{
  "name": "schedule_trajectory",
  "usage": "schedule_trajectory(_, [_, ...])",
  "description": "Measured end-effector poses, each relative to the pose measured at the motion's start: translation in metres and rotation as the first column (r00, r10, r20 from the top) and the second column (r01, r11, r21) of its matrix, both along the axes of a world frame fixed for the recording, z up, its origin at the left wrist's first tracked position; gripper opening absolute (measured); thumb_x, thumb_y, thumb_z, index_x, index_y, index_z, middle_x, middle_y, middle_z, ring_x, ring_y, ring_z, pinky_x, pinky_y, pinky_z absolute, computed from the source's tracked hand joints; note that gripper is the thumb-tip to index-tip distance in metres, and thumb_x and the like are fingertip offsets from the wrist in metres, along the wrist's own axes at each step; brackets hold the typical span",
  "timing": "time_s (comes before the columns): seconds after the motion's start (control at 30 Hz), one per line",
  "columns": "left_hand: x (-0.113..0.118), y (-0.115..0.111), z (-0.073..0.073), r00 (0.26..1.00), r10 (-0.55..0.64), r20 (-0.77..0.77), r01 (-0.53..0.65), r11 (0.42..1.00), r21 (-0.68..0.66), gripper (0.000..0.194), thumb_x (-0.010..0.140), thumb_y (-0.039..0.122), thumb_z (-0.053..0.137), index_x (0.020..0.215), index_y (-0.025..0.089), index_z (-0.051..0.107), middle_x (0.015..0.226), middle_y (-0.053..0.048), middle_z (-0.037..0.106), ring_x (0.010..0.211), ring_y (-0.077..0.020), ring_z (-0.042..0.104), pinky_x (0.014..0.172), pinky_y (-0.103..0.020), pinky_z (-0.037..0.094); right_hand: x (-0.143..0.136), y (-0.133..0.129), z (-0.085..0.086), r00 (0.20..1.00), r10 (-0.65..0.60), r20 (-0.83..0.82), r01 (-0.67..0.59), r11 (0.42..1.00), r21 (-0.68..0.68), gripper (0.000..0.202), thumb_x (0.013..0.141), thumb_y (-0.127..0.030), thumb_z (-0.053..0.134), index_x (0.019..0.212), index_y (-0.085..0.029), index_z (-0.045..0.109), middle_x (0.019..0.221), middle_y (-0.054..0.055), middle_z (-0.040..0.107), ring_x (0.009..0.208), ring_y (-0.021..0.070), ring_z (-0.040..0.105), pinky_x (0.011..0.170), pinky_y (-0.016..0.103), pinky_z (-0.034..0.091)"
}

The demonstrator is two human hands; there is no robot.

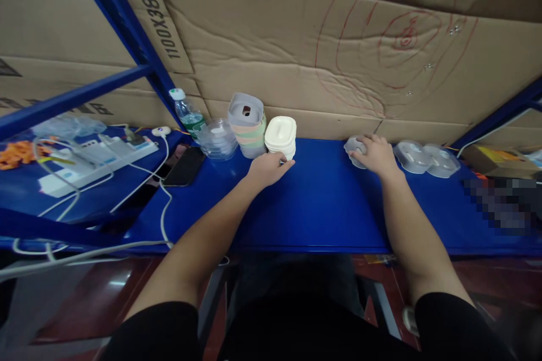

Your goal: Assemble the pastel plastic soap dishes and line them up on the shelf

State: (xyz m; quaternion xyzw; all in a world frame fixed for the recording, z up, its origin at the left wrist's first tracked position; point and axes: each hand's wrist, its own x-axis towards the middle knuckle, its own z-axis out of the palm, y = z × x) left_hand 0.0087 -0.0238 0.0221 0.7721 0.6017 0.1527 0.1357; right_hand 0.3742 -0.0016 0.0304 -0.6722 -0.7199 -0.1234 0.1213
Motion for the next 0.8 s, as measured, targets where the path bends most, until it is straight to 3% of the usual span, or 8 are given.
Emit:
schedule_trajectory(0.17, [0.0, -0.002, 0.002, 0.999, -0.016, 0.035, 0.014, 0.998, 0.056, 0.039, 0.1, 0.056, 0.057, 0.094, 0.022, 0.076, 0.089, -0.006, 0.078, 0.088, -0.0242, 0.072, 0.071, -0.031, 0.043, 0.019, 0.009, -0.015, 0.992, -0.13, 0.0, 0.13, 0.991, -0.029, 0.058, 0.093, -0.056, 0.064, 0.14, -0.022, 0.07, 0.152, 0.016, 0.062, 0.133, 0.0417, 0.055, 0.108, 0.057, 0.042])
schedule_trajectory(0.33, [-0.001, -0.003, 0.003, 0.995, -0.01, 0.096, -0.002, 0.993, 0.117, 0.034, 0.1, 0.051, 0.059, 0.106, 0.023, 0.076, 0.084, -0.004, 0.077, 0.087, -0.0233, 0.072, 0.073, -0.032, 0.045, 0.038, 0.015, -0.021, 0.963, -0.262, -0.054, 0.263, 0.965, 0.009, 0.054, 0.089, -0.046, 0.067, 0.137, -0.021, 0.071, 0.14, 0.018, 0.069, 0.127, 0.0408, 0.06, 0.104, 0.055, 0.045])
schedule_trajectory(0.53, [-0.003, -0.005, 0.003, 0.977, 0.015, 0.212, -0.064, 0.972, 0.226, 0.034, 0.099, 0.048, 0.059, 0.118, 0.024, 0.072, 0.089, -0.003, 0.078, 0.087, -0.022, 0.073, 0.077, -0.032, 0.049, 0.062, 0.017, -0.026, 0.901, -0.397, -0.174, 0.413, 0.908, 0.072, 0.052, 0.087, -0.052, 0.065, 0.122, -0.017, 0.078, 0.132, 0.026, 0.07, 0.124, 0.0492, 0.059, 0.103, 0.066, 0.041])
schedule_trajectory(0.67, [-0.005, -0.005, 0.006, 0.964, 0.045, 0.262, -0.11, 0.965, 0.24, 0.047, 0.098, 0.046, 0.059, 0.139, 0.022, 0.062, 0.09, -0.002, 0.077, 0.093, -0.0222, 0.073, 0.081, -0.032, 0.05, 0.055, 0.02, -0.032, 0.928, -0.32, -0.193, 0.351, 0.924, 0.153, 0.055, 0.09, -0.056, 0.059, 0.123, -0.015, 0.076, 0.137, 0.027, 0.066, 0.129, 0.0498, 0.054, 0.106, 0.07, 0.036])
schedule_trajectory(0.8, [-0.007, 0.0, 0.007, 0.97, 0.077, 0.229, -0.118, 0.978, 0.173, 0.057, 0.099, 0.045, 0.06, 0.151, 0.021, 0.053, 0.087, -0.002, 0.077, 0.098, -0.0241, 0.073, 0.083, -0.033, 0.05, 0.024, 0.025, -0.038, 0.983, -0.059, -0.176, 0.09, 0.981, 0.173, 0.053, 0.093, -0.054, 0.058, 0.126, -0.017, 0.077, 0.141, 0.023, 0.065, 0.132, 0.0434, 0.056, 0.111, 0.062, 0.04])
